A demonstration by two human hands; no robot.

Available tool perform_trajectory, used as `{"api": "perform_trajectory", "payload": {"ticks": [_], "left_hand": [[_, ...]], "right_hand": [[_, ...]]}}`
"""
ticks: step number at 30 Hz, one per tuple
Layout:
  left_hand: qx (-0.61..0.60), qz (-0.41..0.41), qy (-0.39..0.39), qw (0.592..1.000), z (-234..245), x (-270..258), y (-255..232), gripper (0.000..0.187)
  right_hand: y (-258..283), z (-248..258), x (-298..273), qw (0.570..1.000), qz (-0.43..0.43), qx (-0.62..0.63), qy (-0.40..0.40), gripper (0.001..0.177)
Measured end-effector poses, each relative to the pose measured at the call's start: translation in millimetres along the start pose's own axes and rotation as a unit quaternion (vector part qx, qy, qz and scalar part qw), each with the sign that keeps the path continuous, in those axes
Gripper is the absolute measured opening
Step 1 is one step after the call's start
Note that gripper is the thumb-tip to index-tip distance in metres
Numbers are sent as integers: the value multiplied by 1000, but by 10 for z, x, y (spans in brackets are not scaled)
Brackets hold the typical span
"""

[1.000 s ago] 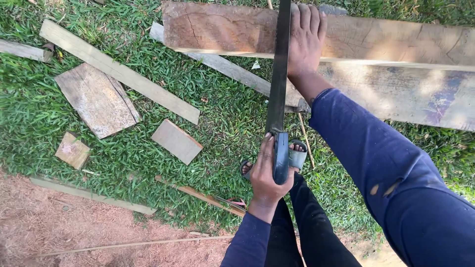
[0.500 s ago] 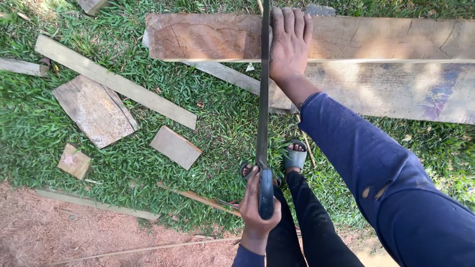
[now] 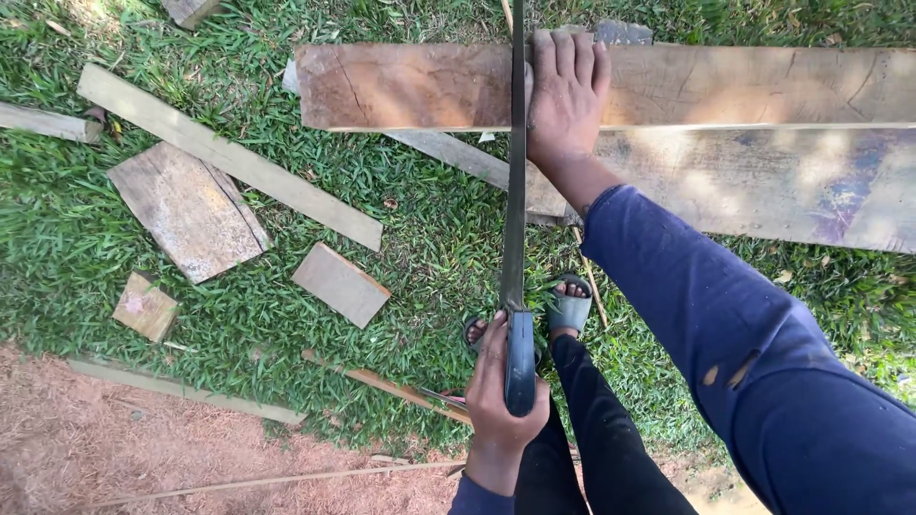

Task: Manually saw a piece of timber/lumber outdoors using a hand saw.

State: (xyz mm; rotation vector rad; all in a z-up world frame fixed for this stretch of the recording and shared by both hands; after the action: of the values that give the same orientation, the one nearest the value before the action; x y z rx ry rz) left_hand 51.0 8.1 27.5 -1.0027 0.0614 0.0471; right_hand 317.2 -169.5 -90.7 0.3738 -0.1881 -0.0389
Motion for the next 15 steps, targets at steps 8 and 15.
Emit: {"api": "perform_trajectory", "payload": {"ticks": [8, 15], "left_hand": [[11, 10, 15, 1000, -119, -257, 11, 70], [23, 2, 22, 1000, -152, -282, 47, 71]], "right_hand": [[66, 67, -4, 999, 39, 11, 36, 56], [43, 3, 1, 997, 68, 1, 33, 56]]}}
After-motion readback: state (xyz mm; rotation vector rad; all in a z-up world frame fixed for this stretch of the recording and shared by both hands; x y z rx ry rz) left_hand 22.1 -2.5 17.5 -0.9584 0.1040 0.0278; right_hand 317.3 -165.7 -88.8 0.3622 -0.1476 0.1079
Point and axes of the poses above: each hand's wrist, its own x-axis towards the middle knuckle, its own z-axis out of the back of the hand, y = z × x, the point moved 9 cm from there along x, towards the middle knuckle, and after that the axes turned 7 degrees about x, right-handed, at the moved point
